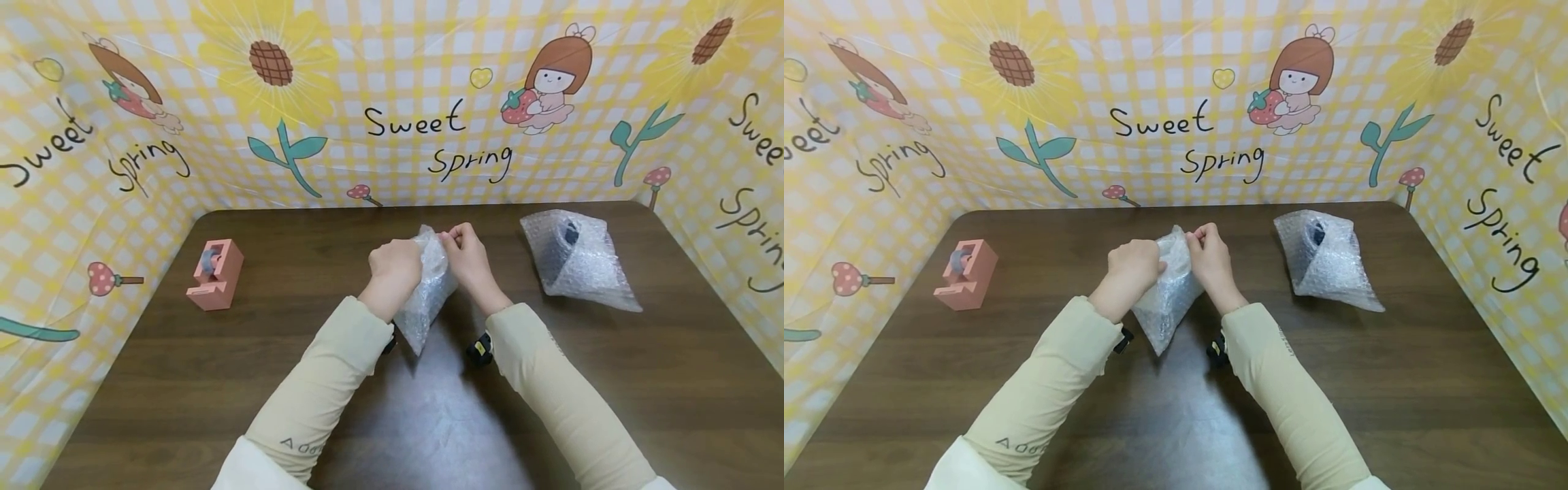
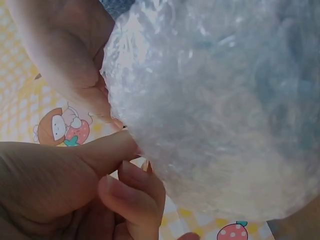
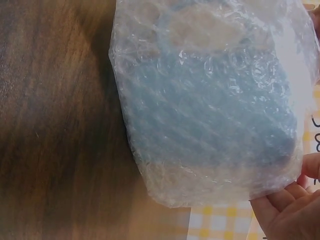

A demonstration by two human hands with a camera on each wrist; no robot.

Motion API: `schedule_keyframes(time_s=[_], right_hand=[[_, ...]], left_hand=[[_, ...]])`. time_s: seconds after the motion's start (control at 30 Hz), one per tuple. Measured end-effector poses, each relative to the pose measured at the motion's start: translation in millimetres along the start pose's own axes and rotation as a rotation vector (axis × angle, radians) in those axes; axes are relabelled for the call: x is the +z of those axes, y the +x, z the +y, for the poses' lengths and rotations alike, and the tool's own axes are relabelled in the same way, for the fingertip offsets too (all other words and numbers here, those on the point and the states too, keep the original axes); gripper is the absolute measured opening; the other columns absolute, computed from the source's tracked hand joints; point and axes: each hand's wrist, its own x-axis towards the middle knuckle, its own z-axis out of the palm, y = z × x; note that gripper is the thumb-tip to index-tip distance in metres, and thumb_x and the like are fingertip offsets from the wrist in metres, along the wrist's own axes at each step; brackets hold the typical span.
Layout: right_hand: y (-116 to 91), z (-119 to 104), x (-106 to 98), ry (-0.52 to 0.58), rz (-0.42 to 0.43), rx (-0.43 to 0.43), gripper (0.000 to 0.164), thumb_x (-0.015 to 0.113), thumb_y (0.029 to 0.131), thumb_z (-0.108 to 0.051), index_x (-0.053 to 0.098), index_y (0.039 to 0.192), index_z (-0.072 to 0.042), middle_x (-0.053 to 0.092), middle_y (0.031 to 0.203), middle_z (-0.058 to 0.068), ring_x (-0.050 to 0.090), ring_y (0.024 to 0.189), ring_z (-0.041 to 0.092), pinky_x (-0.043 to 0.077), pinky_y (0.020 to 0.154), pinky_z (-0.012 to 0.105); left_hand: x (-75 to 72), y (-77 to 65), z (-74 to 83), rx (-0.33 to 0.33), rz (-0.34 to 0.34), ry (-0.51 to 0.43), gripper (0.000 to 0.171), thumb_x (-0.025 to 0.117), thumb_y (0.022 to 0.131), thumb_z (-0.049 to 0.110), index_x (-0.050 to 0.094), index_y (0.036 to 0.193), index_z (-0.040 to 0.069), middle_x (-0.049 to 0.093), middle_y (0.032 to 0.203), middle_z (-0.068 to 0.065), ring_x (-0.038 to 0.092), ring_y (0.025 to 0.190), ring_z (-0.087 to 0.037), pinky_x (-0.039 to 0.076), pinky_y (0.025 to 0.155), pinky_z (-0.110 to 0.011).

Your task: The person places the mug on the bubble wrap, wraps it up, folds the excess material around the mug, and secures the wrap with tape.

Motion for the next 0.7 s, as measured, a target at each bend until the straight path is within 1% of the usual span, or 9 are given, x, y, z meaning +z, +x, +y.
schedule_keyframes(time_s=[0.1,0.2,0.27,0.33,0.37,0.43,0.53,0.63,0.7], right_hand=[[0.3,1.3,0.2,0.004,0.003,-0.001,0.021,0.048,0.1,-0.022,0.048,0.1,-0.002,0.043,0.077,0.002,0.044,0.073,0.019,0.035,0.065,0.025],[0.2,1.9,0.3,0.001,0.001,-0.007,0.02,0.048,0.1,-0.022,0.048,0.1,-0.002,0.043,0.077,0.002,0.043,0.073,0.019,0.035,0.065,0.025],[0.2,2.3,0.5,-0.005,-0.001,-0.013,0.02,0.048,0.1,-0.022,0.047,0.1,-0.002,0.043,0.077,0.002,0.043,0.073,0.019,0.035,0.065,0.025],[0.0,2.7,0.8,-0.011,-0.004,-0.019,0.019,0.048,0.1,-0.021,0.047,0.1,-0.002,0.043,0.078,0.003,0.043,0.073,0.018,0.035,0.065,0.025],[0.0,2.9,0.9,-0.013,-0.005,-0.021,0.019,0.048,0.1,-0.021,0.047,0.1,-0.001,0.044,0.078,0.003,0.043,0.073,0.018,0.035,0.064,0.025],[-0.2,3.2,1.6,-0.012,-0.005,-0.019,0.019,0.048,0.1,-0.021,0.047,0.1,-0.002,0.044,0.078,0.003,0.043,0.073,0.018,0.035,0.064,0.025],[-0.6,3.9,2.4,-0.005,-0.002,-0.016,0.02,0.048,0.1,-0.021,0.048,0.1,-0.002,0.045,0.08,0.004,0.044,0.074,0.019,0.035,0.065,0.025],[-1.2,4.6,2.5,-0.005,-0.001,-0.016,0.02,0.048,0.1,-0.022,0.048,0.101,-0.002,0.048,0.083,0.006,0.046,0.076,0.021,0.036,0.066,0.026],[-1.6,5.1,2.3,-0.002,-0.002,-0.015,0.02,0.049,0.1,-0.022,0.048,0.101,-0.002,0.049,0.084,0.007,0.046,0.077,0.021,0.036,0.067,0.026]], left_hand=[[0.8,-4.5,3.2,-0.012,0.03,0.04,0.025,0.046,0.098,0.015,0.07,0.106,0.013,0.072,0.105,-0.006,0.07,0.091,-0.021,0.054,0.074,-0.035],[1.4,-8.6,10.2,-0.035,0.062,0.112,0.025,0.046,0.098,0.014,0.07,0.106,0.013,0.072,0.104,-0.005,0.069,0.089,-0.02,0.054,0.072,-0.035],[0.4,-8.9,13.7,-0.037,0.058,0.156,0.026,0.046,0.098,0.015,0.07,0.107,0.013,0.072,0.106,-0.005,0.069,0.09,-0.02,0.055,0.073,-0.037],[-1.5,-7.0,14.5,-0.04,0.039,0.171,0.027,0.046,0.099,0.015,0.07,0.109,0.013,0.072,0.108,-0.005,0.069,0.091,-0.02,0.057,0.073,-0.038],[-2.5,-5.8,13.8,-0.038,0.022,0.171,0.026,0.046,0.098,0.015,0.07,0.109,0.013,0.072,0.107,-0.004,0.069,0.092,-0.019,0.057,0.074,-0.036],[-4.3,-2.7,10.0,-0.042,-0.005,0.131,0.026,0.046,0.098,0.015,0.07,0.109,0.014,0.071,0.108,-0.003,0.068,0.094,-0.017,0.056,0.075,-0.033],[-4.7,-0.2,1.7,-0.045,-0.029,0.036,0.024,0.048,0.098,0.017,0.069,0.108,0.012,0.071,0.107,-0.004,0.068,0.095,-0.018,0.055,0.078,-0.032],[-2.2,-0.3,-5.6,-0.027,-0.017,-0.048,0.026,0.052,0.097,0.025,0.069,0.108,0.008,0.071,0.107,-0.008,0.068,0.095,-0.022,0.056,0.079,-0.037],[0.5,-1.1,-8.3,-0.011,-0.004,-0.084,0.03,0.054,0.097,0.029,0.068,0.109,0.005,0.071,0.108,-0.01,0.068,0.096,-0.025,0.056,0.079,-0.039]])
